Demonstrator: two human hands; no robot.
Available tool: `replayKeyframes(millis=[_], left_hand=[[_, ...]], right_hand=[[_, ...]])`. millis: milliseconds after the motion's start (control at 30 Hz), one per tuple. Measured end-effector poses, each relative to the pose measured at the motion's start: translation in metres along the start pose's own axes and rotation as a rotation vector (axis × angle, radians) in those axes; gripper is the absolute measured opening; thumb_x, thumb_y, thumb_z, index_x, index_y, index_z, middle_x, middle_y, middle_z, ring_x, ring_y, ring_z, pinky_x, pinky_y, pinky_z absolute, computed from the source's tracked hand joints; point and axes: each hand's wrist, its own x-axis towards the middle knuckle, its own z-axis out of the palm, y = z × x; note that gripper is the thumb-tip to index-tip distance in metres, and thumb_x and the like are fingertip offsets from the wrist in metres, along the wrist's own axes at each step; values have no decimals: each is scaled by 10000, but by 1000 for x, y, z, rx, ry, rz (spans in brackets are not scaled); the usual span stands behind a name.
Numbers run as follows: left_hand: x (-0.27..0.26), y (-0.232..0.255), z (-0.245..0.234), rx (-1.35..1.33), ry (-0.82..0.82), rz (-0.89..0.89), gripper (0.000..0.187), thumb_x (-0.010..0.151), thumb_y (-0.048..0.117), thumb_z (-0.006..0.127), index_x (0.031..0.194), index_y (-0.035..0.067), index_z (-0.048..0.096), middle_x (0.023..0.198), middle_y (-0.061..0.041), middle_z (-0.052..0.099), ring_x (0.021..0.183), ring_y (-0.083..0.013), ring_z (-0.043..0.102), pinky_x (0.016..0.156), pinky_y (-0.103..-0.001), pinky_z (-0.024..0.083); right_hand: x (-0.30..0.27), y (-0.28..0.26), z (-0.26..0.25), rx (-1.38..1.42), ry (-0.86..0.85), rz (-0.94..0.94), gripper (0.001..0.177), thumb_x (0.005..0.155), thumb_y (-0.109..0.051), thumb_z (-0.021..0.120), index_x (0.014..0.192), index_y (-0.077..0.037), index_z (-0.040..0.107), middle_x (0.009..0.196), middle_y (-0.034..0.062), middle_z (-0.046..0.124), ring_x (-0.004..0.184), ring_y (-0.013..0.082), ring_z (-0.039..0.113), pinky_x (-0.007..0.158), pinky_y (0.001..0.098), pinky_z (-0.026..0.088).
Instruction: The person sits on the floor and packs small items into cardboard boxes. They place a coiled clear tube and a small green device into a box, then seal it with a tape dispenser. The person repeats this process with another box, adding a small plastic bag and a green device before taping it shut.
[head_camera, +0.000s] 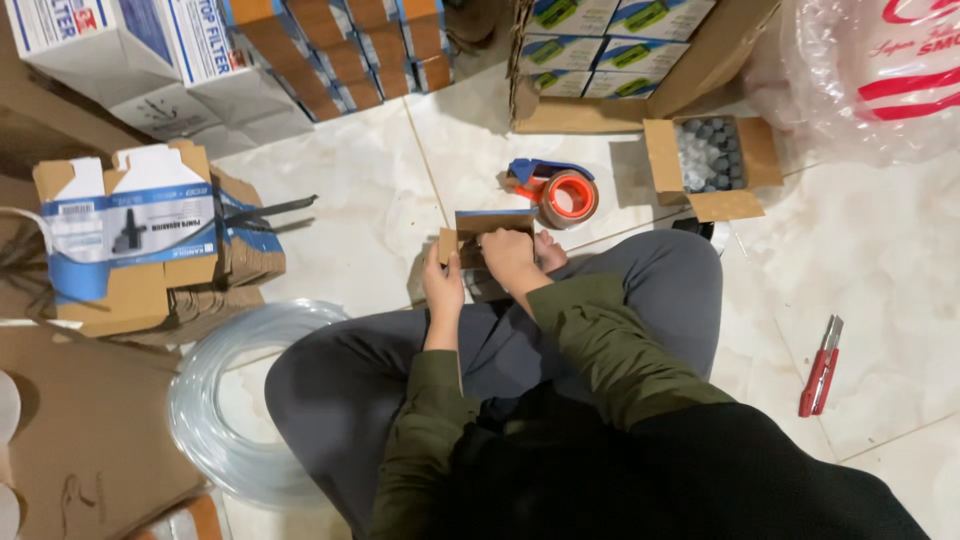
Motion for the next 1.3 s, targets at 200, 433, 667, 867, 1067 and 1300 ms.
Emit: replayKeyframes(millis=[200, 433, 667, 867, 1067, 1300], left_hand=[[5, -18, 4, -5, 55, 75, 445, 979, 165, 497, 1350, -61, 403, 1308, -309, 447, 1247, -452, 416, 982, -509, 444], [12, -29, 10, 12, 115, 122, 458, 952, 151, 541, 1343, -59, 428, 1283, -332, 478, 1212, -445, 458, 939, -478, 475], [5, -27, 13, 109, 127, 178, 465, 926, 178, 579, 1320, -39, 466, 1270, -293, 488, 1196, -436, 473, 909, -455, 498], [5, -32, 13, 111, 75, 94, 477, 947, 198, 540, 1354, -23, 429, 1347, -282, 401, 1304, -426, 351, 1014, -447, 421], [-9, -4, 2, 111, 5, 91, 508, 918, 188, 588, 1367, 17, 421, 1320, -234, 432, 1264, -416, 381, 983, -474, 438], [-8, 5, 5, 181, 16, 89, 478, 848, 57, 588, 1310, 27, 469, 1206, -186, 502, 1086, -357, 570, 907, -457, 525]], right_hand=[[8, 1, 10, -72, 236, -2, 154, 758, -23, 607, 649, -89, 692, 571, 114, 643, 579, 266, 675, 471, 368, 513], [-16, -9, -26, -34, 372, -56, 136, 774, -35, 584, 770, -89, 709, 646, 112, 676, 615, 267, 690, 513, 378, 550], [2, 5, 32, -20, 286, -95, 112, 756, -27, 621, 678, -83, 678, 624, 94, 656, 605, 264, 674, 520, 368, 538], [7, 8, 32, -111, 160, -88, 182, 778, -23, 610, 623, -107, 656, 610, 85, 657, 607, 231, 668, 521, 358, 532], [5, 4, 18, 91, 110, -86, 161, 790, -60, 598, 642, -46, 660, 605, 135, 644, 594, 288, 658, 541, 394, 539], [-28, -12, -51, 621, -25, 29, 181, 770, -316, 618, 854, -182, 706, 863, 111, 698, 924, 369, 655, 784, 468, 538]])
